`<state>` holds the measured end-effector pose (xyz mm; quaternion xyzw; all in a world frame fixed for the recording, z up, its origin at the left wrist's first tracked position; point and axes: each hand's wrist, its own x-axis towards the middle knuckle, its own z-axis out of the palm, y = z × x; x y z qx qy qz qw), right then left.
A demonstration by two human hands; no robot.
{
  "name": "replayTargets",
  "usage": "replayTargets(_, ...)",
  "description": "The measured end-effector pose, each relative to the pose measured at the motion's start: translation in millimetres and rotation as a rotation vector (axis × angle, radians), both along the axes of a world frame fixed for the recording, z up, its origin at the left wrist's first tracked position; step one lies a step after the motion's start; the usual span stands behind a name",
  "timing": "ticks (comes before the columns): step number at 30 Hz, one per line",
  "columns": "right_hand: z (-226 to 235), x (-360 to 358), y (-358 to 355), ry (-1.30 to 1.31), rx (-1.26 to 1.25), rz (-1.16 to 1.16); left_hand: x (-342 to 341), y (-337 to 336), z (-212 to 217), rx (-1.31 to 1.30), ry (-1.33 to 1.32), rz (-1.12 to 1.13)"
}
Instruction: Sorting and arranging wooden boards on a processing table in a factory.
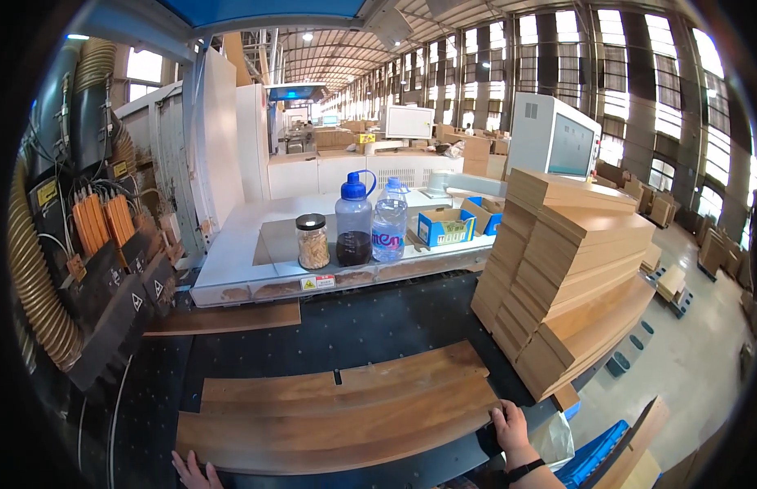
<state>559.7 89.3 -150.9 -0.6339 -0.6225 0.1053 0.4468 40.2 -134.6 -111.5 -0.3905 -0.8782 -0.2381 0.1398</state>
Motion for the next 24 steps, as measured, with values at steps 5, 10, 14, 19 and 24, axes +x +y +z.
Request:
replayTargets(5,-7,-5,-3,0.029,0.029,-0.047,-1,3,4,0.378,-0.288,-0.012)
replayTargets(10,2,-5,-7,0.031,0.024,-0.08,-1,4,-2,0.474,-0.279,-0.017)
replayTargets(14,-11,1,-2,0.074,0.028,-0.128,-7,-1,-12,0.462,-0.224,0.071)
replayTargets(19,-9,8,-1,0.095,0.005,-0.109,-3,-26,7,0.242,-0.374,0.016)
replayTargets(24,-8,5,-4,0.108,0.008,-0.112,36,-10,50,0.067,-0.328,0.161)
